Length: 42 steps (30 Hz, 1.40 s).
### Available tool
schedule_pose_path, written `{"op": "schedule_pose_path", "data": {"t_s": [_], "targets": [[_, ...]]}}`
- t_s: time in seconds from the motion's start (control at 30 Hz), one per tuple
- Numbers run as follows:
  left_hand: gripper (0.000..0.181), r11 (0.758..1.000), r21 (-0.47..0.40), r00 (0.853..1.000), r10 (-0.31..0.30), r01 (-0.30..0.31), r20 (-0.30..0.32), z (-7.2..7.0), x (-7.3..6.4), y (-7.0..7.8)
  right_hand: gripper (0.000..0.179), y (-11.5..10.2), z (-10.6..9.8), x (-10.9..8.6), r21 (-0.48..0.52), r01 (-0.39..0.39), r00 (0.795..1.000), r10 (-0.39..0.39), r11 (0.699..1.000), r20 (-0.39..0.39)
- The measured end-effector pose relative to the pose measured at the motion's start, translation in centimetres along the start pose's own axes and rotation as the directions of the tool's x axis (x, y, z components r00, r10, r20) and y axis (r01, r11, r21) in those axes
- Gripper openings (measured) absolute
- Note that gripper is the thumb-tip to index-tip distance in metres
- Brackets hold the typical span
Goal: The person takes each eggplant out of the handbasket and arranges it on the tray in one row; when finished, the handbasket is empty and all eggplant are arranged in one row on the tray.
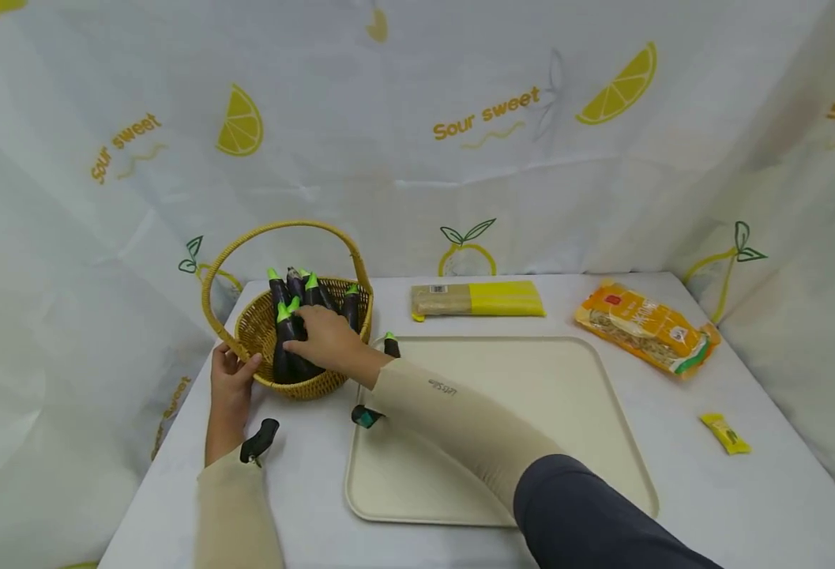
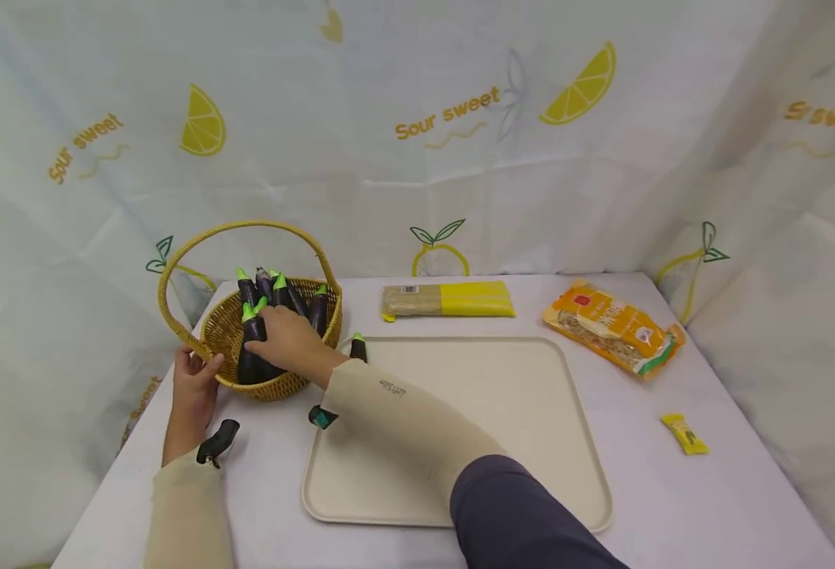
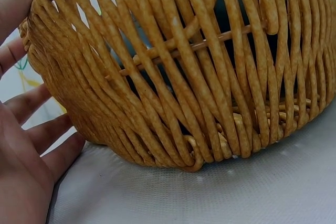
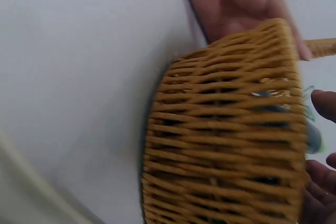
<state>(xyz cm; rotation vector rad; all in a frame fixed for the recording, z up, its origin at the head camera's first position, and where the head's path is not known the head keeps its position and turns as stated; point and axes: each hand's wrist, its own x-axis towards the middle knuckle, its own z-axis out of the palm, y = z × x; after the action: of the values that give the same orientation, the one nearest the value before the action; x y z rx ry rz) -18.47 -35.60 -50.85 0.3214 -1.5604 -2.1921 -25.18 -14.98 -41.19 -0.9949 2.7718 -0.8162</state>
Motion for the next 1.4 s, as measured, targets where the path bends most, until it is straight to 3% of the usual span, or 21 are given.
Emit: {"op": "schedule_pose_path", "data": {"t_s": [0.13,0.23,0.33,0.43,0.53,0.63,0.77,0.9,1.1,1.27,1.4], "targets": [[0.049,1.0,0.023,0.999,-0.009,0.01,-0.031,0.0,-0.5,-0.1,0.071,-1.8,2.7,1.0,-0.165,-0.039,0.999,0.039,0.986,-0.003],[0.049,1.0,0.028,0.999,-0.012,0.013,-0.047,-0.2,-0.9,-0.1,0.071,-2.3,3.9,1.3,-0.27,-0.027,1.0,0.023,0.962,-0.017],[0.049,0.999,0.031,0.999,-0.013,0.014,-0.041,-0.2,-1.1,-0.2,0.069,-2.3,4.1,1.2,-0.295,-0.031,0.999,0.025,0.955,-0.024],[0.05,0.999,0.043,0.999,-0.016,0.018,-0.047,-0.1,-1.2,-0.1,0.069,-1.9,3.0,0.8,-0.158,-0.067,0.997,0.059,0.985,-0.054],[0.052,0.998,0.052,0.998,-0.024,0.027,-0.058,0.0,-1.2,0.3,0.071,-1.0,1.4,0.1,0.094,-0.088,0.988,0.099,0.992,-0.116],[0.053,0.998,0.048,0.998,-0.025,0.028,-0.063,-0.1,-1.1,0.4,0.069,0.3,-0.2,-0.9,0.368,-0.047,0.98,0.115,0.929,-0.164],[0.05,1.0,0.021,0.998,-0.022,0.023,-0.06,-0.4,-0.9,0.2,0.065,2.4,-1.8,-2.3,0.56,0.055,0.979,0.066,0.827,-0.195],[0.049,1.0,0.008,0.999,-0.02,0.02,-0.048,-0.5,-0.9,-0.1,0.064,4.5,-3.4,-4.3,0.639,0.085,0.98,0.053,0.764,-0.193],[0.052,0.999,0.035,0.998,-0.039,0.041,-0.057,-0.1,-0.8,0.0,0.062,8.8,-5.0,-8.1,0.726,0.001,0.975,0.16,0.687,-0.153],[0.054,0.996,0.083,0.997,-0.041,0.046,-0.058,0.3,-0.8,0.4,0.06,12.2,-4.5,-10.8,0.759,-0.077,0.957,0.263,0.646,-0.126],[0.054,0.996,0.082,0.998,-0.041,0.045,-0.049,0.6,-0.7,0.5,0.06,14.0,-2.9,-11.8,0.767,-0.166,0.949,0.311,0.62,-0.045]]}}
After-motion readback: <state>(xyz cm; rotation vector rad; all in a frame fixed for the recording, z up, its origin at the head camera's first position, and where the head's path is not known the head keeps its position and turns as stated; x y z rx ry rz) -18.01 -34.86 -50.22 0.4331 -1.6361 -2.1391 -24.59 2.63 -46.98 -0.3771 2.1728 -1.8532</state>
